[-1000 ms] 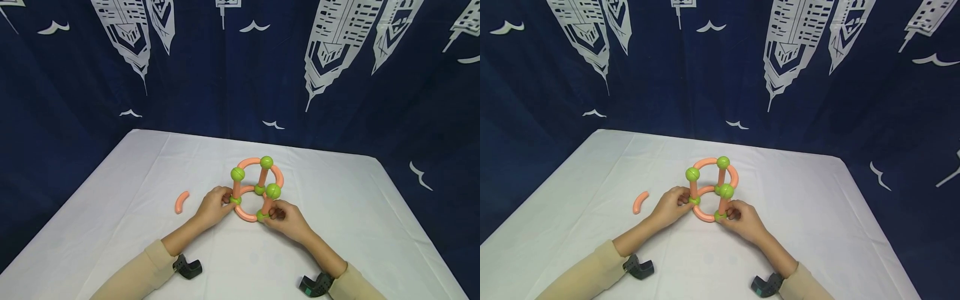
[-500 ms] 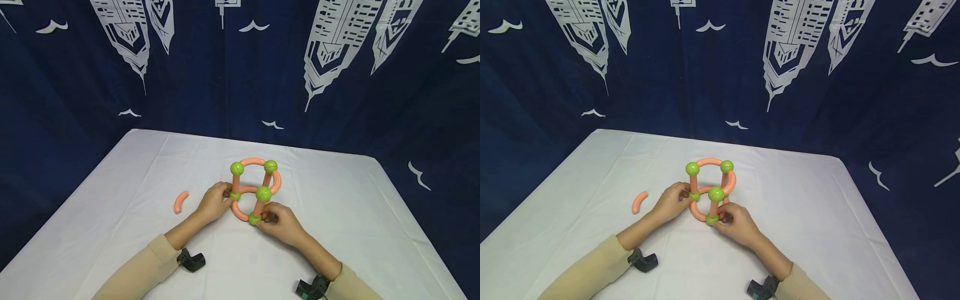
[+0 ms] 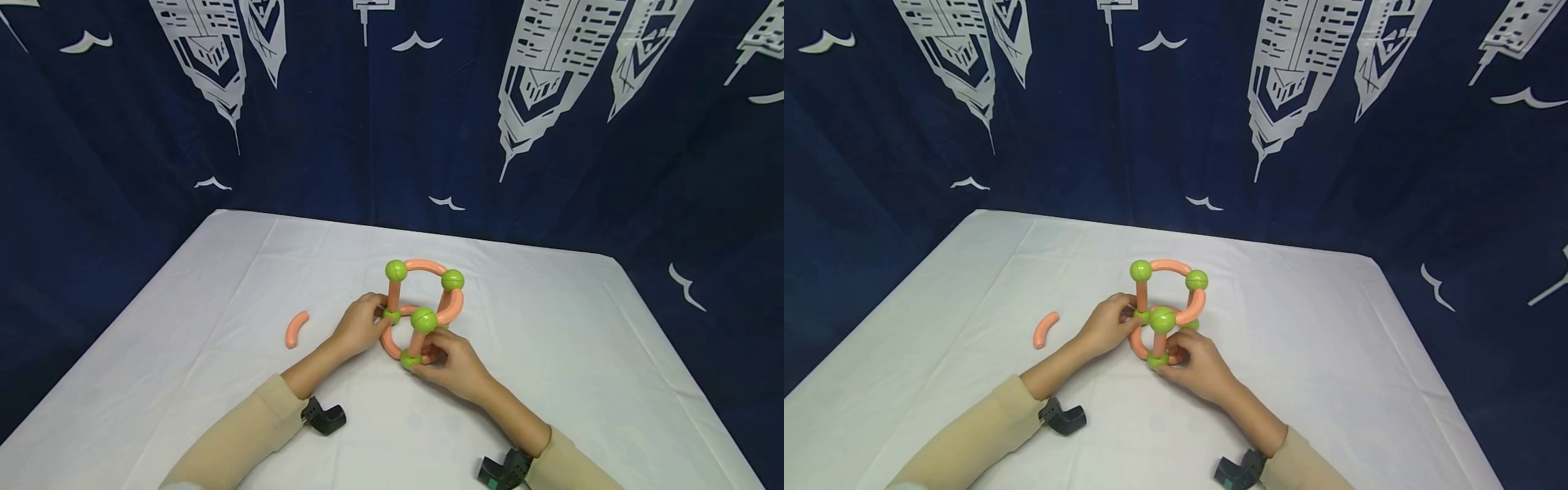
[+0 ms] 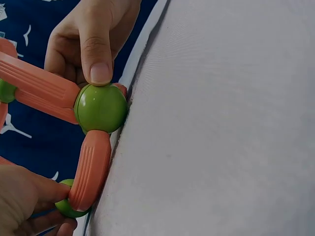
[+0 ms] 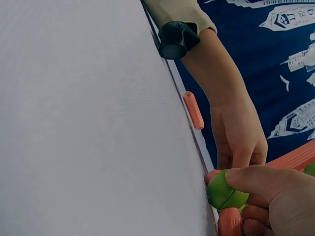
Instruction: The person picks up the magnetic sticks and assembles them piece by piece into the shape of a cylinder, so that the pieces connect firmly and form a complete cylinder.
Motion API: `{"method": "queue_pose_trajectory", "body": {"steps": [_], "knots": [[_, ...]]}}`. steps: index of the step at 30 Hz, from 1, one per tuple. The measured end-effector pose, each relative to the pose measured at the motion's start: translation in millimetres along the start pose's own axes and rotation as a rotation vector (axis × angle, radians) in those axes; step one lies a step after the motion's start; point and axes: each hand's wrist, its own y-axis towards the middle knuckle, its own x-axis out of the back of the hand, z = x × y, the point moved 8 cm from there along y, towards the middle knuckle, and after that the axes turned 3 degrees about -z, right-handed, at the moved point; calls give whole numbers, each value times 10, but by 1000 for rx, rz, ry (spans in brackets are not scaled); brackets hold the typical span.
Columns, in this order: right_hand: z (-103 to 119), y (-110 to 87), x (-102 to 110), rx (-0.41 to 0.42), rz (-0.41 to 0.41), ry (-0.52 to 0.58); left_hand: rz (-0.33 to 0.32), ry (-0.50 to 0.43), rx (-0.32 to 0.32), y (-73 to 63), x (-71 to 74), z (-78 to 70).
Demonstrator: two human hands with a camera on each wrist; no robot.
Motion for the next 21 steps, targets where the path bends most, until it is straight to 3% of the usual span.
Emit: {"method": "queue_pose_trajectory", "body": {"steps": [13, 21], "knots": [[3, 49, -42, -5, -18, -61, 17, -52, -23, 75, -79, -36], [-33, 47, -66, -38, -16, -56, 42, -90, -5, 98, -110, -25]]}}
